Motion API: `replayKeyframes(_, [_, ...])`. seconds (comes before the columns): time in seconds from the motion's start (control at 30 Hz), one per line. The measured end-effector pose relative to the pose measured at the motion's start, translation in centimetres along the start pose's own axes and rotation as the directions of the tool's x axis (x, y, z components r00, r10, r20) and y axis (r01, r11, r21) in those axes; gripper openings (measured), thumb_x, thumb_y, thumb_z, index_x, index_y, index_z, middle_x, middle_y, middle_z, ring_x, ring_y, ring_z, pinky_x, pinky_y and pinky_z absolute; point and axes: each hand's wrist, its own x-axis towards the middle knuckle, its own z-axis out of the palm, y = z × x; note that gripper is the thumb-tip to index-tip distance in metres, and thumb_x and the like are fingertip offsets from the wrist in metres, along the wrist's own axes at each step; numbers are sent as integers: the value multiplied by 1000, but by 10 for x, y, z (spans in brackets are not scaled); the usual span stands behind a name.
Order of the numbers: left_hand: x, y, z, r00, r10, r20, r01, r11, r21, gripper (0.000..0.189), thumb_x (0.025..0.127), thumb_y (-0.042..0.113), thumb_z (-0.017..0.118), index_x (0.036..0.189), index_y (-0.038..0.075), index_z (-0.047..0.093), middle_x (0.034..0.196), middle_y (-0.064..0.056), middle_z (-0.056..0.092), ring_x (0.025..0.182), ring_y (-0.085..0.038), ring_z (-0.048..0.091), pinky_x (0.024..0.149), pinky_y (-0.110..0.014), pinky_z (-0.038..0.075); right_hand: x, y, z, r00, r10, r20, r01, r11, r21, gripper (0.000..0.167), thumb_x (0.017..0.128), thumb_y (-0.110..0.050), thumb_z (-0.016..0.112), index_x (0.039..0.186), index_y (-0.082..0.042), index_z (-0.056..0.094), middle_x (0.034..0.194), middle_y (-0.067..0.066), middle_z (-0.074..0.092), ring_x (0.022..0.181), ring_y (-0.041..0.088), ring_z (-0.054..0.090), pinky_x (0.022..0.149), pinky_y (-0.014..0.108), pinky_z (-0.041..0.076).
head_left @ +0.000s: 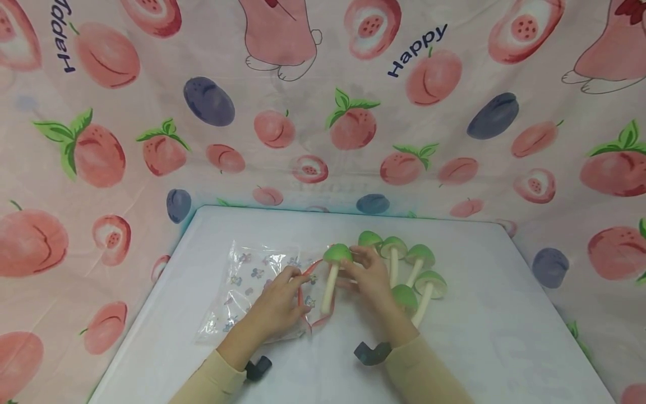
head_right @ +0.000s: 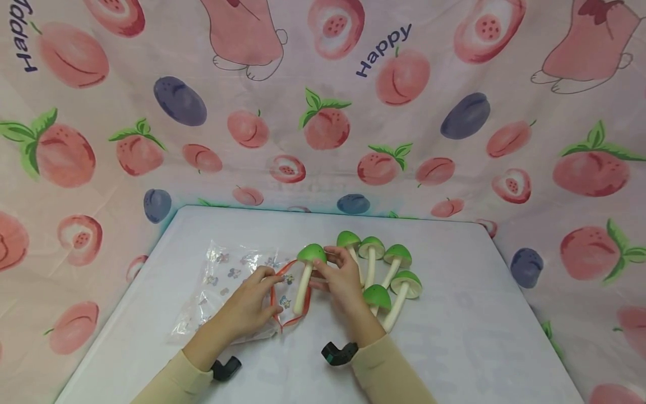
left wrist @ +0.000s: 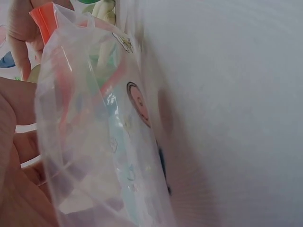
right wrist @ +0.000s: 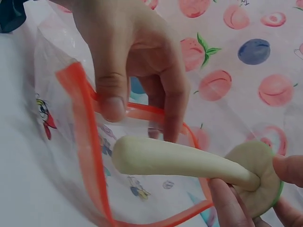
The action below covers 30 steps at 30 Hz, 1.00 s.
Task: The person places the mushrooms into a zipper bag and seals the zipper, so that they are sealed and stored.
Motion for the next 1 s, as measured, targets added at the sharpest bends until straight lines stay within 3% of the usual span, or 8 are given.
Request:
replayKeyframes(0.3, [1, 2, -1, 1000, 1, -7, -1, 1000, 1, 71, 86, 27, 92, 149, 13, 63, 142, 0, 55, 114, -18, 59, 100, -46, 54, -8, 15, 8, 999, -12, -36, 16, 993, 117, 45, 103, -6, 69, 145, -5, 51, 147, 22, 56, 97, 26, 80, 80, 43, 67])
replayKeyframes(0.67, [2, 5, -3, 1000, 15, -21, -15, 1000, 2, 70, 85, 28, 92, 148, 13, 64, 142, -2, 57, 118, -21, 61, 102, -48, 56, -14, 26, 16, 996, -19, -89, 30, 991, 129, 42, 102, -7, 71, 140, -6, 54, 149, 22, 56, 93, 23, 79, 83, 48, 67])
replayKeyframes(1.0, [4, 6, -2, 999, 21, -41, -20, 1000, 17, 68, 83, 23, 93, 145, 12, 66, 140, -2, 57, 119, -22, 62, 101, -49, 55, -13, 38, 19, 997, 30, -70, -17, 985, 170, 44, 101, -7, 70, 142, -7, 53, 150, 18, 56, 89, 19, 78, 80, 40, 67])
